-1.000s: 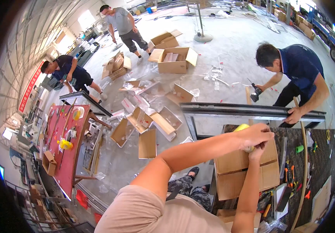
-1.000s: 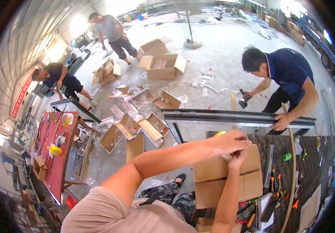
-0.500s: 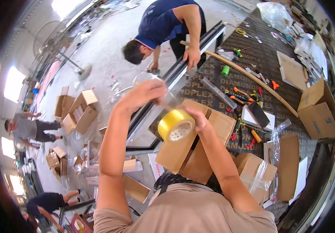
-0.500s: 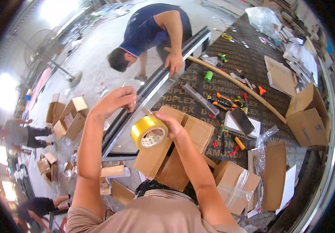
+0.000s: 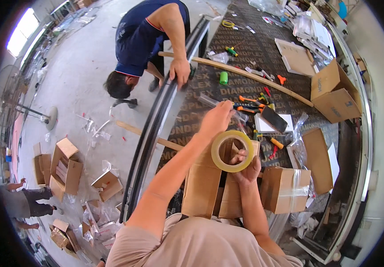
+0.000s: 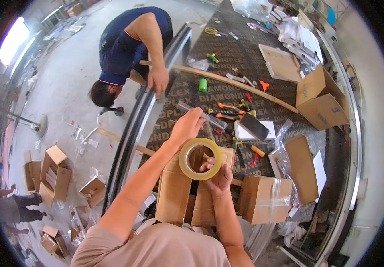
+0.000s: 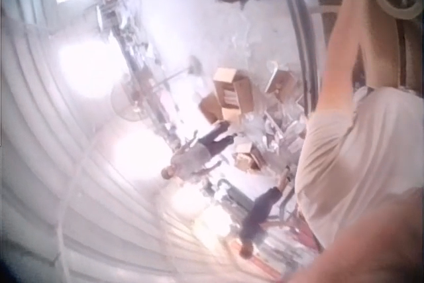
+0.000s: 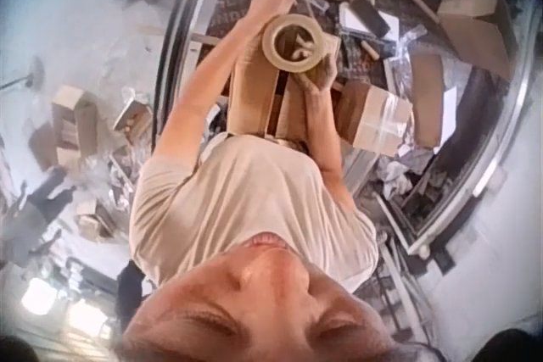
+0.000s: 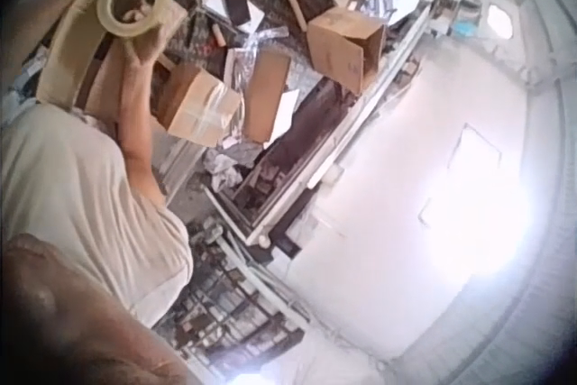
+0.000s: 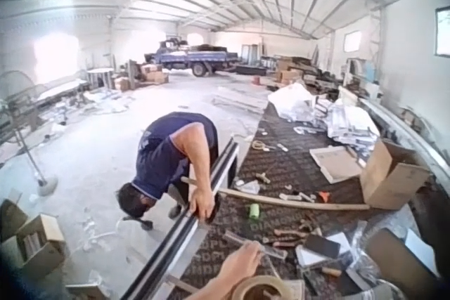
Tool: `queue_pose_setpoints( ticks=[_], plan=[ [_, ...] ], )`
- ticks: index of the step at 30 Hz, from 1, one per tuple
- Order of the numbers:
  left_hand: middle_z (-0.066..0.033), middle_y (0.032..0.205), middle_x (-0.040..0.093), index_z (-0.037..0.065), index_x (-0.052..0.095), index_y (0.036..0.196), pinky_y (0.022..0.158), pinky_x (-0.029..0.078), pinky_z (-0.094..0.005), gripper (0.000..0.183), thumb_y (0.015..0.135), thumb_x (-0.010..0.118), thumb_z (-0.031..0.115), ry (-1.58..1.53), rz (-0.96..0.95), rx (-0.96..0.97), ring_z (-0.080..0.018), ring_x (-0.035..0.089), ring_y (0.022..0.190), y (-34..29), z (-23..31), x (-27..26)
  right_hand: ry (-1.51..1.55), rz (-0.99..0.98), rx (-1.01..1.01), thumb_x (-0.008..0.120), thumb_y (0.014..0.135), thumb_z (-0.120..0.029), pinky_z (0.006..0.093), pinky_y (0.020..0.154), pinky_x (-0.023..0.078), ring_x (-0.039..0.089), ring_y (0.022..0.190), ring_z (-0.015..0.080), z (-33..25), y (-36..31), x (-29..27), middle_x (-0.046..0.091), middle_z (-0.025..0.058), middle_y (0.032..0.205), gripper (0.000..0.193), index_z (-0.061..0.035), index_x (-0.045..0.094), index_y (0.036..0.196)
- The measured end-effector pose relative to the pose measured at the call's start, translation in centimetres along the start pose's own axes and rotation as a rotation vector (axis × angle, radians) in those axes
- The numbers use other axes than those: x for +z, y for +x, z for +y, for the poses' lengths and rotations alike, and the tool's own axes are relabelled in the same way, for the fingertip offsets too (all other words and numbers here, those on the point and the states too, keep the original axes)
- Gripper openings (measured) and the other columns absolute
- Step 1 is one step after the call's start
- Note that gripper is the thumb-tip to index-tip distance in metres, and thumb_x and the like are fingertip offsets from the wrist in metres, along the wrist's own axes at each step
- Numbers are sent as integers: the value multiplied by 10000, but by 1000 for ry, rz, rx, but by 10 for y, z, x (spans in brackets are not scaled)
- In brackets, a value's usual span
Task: Packing small metal parts into boxes and sealing them with tape in a fabrication shop.
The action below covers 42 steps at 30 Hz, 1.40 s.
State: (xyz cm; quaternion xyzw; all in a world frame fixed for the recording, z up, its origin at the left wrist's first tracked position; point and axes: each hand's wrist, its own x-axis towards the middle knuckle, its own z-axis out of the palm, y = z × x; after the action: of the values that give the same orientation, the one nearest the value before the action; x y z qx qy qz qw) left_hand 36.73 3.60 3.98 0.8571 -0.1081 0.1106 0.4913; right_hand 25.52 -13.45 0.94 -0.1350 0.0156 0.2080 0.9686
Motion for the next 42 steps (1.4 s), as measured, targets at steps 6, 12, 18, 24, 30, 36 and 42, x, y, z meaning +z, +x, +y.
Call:
queue_pose_setpoints(
  ticks=[6,12,18,24,30,36,42],
  plan=[
    [-160,826,558,34,442,873,611,434,-440,158,869,572,124,-59,57,7,-390,563,743,-7,4,13,-684,232,-35,731,720,-261,326,767,491,605,778,199,-33,-23,62,609,115,872,775,129,377,1290],
    [-148,744,571,54,455,875,577,432,-403,165,860,603,126,-278,-76,103,-386,549,696,-3,9,-14,-666,268,-135,494,918,-403,268,635,373,388,587,87,-78,-19,69,412,-22,639,455,4,534,1116],
    [-133,733,560,42,451,893,570,439,-350,127,899,556,113,-253,-20,15,-258,588,625,1,-5,5,-234,309,-6,541,864,-498,266,635,377,372,584,58,-55,-8,45,393,-54,615,603,19,523,1173],
    [-132,793,562,59,465,874,576,434,-446,156,844,582,157,208,-15,230,-359,570,708,0,-11,28,212,-66,228,534,857,-550,196,493,304,326,540,51,-28,2,2,374,-67,575,621,14,540,1119],
    [-96,792,590,76,506,905,549,458,-409,109,823,554,130,270,9,218,-307,600,679,-5,-10,25,250,-138,123,595,847,-474,187,547,312,350,612,59,-24,-4,0,391,-54,622,615,21,503,1200],
    [-118,776,603,70,523,903,576,451,-428,116,840,563,159,236,-11,21,-332,598,711,1,-25,30,-327,75,-14,711,755,-282,289,751,370,461,788,160,-13,-13,4,529,22,817,764,18,341,1352],
    [-148,813,620,71,571,904,666,442,-445,147,864,556,212,89,-231,-69,-356,584,795,12,-41,31,-734,152,-26,792,677,-172,380,923,428,579,1003,262,0,-23,26,644,124,962,703,18,439,1254]
  ],
)
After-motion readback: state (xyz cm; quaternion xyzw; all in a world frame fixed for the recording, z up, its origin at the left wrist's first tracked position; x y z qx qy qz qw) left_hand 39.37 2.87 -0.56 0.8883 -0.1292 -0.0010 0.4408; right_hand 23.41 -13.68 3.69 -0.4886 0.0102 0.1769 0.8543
